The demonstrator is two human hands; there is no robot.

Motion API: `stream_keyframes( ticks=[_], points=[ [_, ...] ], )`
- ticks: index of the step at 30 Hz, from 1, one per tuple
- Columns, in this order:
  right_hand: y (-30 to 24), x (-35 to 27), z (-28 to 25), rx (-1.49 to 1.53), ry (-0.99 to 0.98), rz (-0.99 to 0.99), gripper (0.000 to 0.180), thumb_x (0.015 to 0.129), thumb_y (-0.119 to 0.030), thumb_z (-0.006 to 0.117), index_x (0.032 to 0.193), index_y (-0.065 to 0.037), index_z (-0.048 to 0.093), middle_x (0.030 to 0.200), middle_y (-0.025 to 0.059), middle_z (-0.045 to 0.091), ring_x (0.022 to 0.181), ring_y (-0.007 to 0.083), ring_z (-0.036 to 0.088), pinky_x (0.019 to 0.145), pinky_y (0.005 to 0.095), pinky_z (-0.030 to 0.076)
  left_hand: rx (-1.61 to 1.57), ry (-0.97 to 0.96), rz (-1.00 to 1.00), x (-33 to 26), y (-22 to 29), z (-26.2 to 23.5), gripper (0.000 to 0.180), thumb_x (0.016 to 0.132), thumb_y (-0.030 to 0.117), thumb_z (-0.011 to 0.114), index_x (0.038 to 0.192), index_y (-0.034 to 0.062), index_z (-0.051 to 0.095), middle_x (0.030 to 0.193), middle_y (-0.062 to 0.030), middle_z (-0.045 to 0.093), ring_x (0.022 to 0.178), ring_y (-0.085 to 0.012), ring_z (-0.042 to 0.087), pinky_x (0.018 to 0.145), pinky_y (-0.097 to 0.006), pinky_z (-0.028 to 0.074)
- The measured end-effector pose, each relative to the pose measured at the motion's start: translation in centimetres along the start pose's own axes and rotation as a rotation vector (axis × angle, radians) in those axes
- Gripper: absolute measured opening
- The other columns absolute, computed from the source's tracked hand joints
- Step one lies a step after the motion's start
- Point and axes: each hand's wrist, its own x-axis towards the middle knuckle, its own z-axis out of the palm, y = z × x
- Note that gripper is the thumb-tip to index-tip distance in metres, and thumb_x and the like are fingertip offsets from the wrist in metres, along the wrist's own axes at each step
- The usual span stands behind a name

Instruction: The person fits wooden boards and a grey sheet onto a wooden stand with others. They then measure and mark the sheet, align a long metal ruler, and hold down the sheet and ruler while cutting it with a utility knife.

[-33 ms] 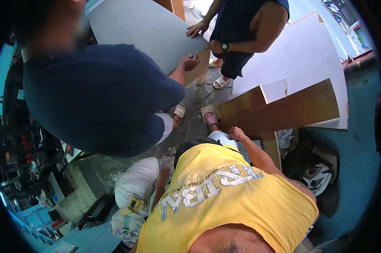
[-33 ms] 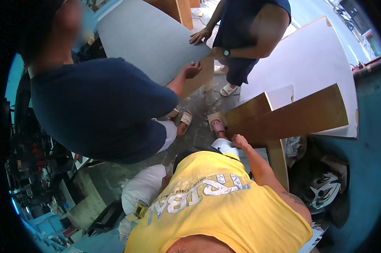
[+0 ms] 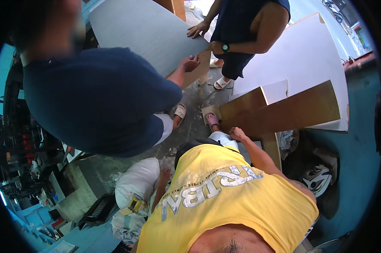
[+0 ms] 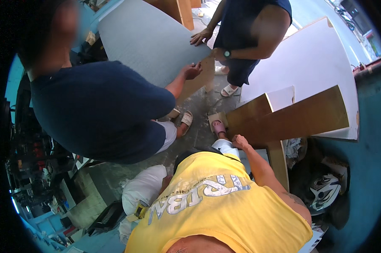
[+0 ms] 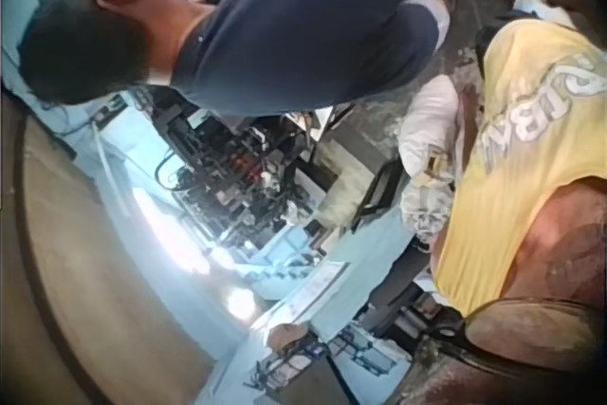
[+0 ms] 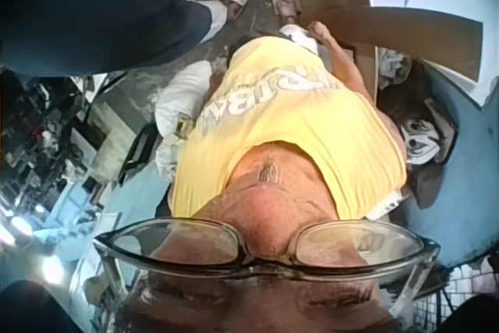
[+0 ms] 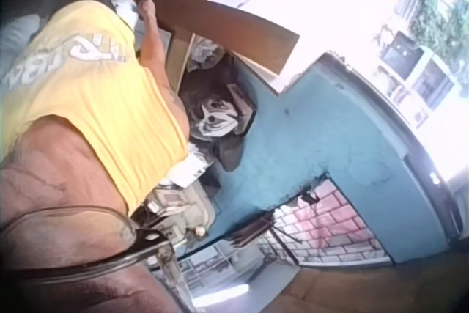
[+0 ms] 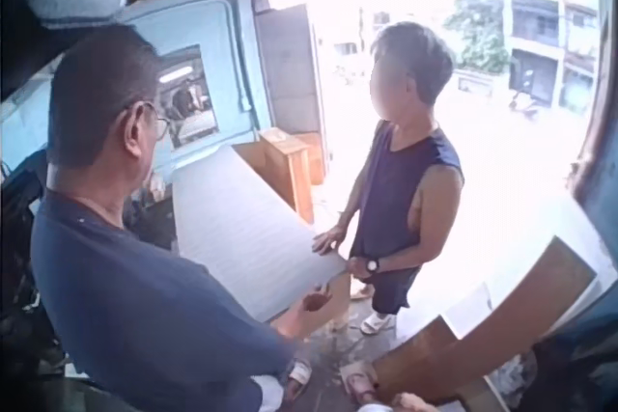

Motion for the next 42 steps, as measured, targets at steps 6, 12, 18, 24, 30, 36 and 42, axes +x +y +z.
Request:
stream_keyframes(
  ticks=[6, 12, 18, 24, 30, 36, 42],
  points=[
    [1.0, 2.1, -2.6, 0.158, 0.111, -0.052, 0.023, 0.067, -0.021, 0.056, 0.086, -0.012, 0.067, 0.092, 0.0120, 0.063, 0.087, 0.0294, 0.060, 0.078, 0.0345, 0.048, -0.047, 0.002, -0.034, 0.7, 3.3, 0.1, 0.025, 0.082, 0.023, 0.053, 0.097, 0.0042, 0.060, 0.086, -0.0160, 0.063, 0.078, -0.0300, 0.060, 0.066, -0.036, 0.047],
    [1.6, 5.8, -5.6, 0.124, 0.108, -0.089, 0.024, 0.071, -0.026, 0.058, 0.085, -0.008, 0.066, 0.091, 0.0152, 0.062, 0.086, 0.0313, 0.060, 0.076, 0.0381, 0.049, -0.084, 0.002, -0.052, 1.8, 7.2, 0.7, 0.025, 0.083, 0.022, 0.053, 0.099, 0.0039, 0.059, 0.087, -0.0162, 0.063, 0.080, -0.0292, 0.060, 0.067, -0.035, 0.047],
    [2.0, 8.9, -8.6, 0.157, 0.113, 0.023, 0.028, 0.072, -0.023, 0.052, 0.088, -0.002, 0.062, 0.091, 0.0229, 0.059, 0.087, 0.0374, 0.058, 0.076, 0.0434, 0.048, -0.109, 0.009, -0.076, 3.1, 10.7, 0.5, 0.025, 0.083, 0.020, 0.053, 0.100, 0.0037, 0.059, 0.089, -0.0163, 0.063, 0.082, -0.0284, 0.061, 0.068, -0.034, 0.047],
    [3.4, 11.8, -9.8, 0.221, 0.070, -0.042, 0.030, 0.071, -0.021, 0.053, 0.095, -0.003, 0.060, 0.097, 0.0218, 0.059, 0.093, 0.0369, 0.056, 0.081, 0.0424, 0.047, -0.133, 0.011, -0.075, 4.9, 13.9, -0.1, 0.025, 0.083, 0.019, 0.053, 0.102, 0.0034, 0.058, 0.091, -0.0164, 0.063, 0.084, -0.0277, 0.061, 0.070, -0.033, 0.047],
    [4.0, 13.8, -10.1, 0.192, 0.037, 0.015, 0.030, 0.070, -0.019, 0.052, 0.095, -0.003, 0.060, 0.097, 0.0217, 0.059, 0.094, 0.0365, 0.056, 0.081, 0.0416, 0.047, -0.154, 0.018, -0.077, 7.1, 15.1, -0.5, 0.026, 0.084, 0.017, 0.053, 0.105, 0.0026, 0.057, 0.093, -0.0166, 0.063, 0.087, -0.0258, 0.061, 0.072, -0.032, 0.047],
    [3.6, 14.5, -10.6, 0.238, 0.050, -0.007, 0.029, 0.069, -0.019, 0.052, 0.090, -0.001, 0.061, 0.096, 0.0235, 0.058, 0.091, 0.0373, 0.056, 0.079, 0.0419, 0.047, -0.114, 0.006, -0.097, 7.5, 15.8, -0.6, 0.027, 0.083, 0.014, 0.053, 0.107, 0.0013, 0.056, 0.093, -0.0167, 0.063, 0.086, -0.0227, 0.061, 0.074, -0.031, 0.047],
    [3.2, 15.0, -11.1, 0.215, 0.065, 0.012, 0.027, 0.070, -0.019, 0.052, 0.086, 0.000, 0.062, 0.093, 0.0239, 0.059, 0.090, 0.0378, 0.056, 0.079, 0.0419, 0.047, -0.127, 0.016, -0.109, 7.3, 15.9, -0.2, 0.027, 0.083, 0.014, 0.053, 0.107, 0.0013, 0.056, 0.092, -0.0166, 0.063, 0.086, -0.0227, 0.061, 0.074, -0.031, 0.047]
  ],
)
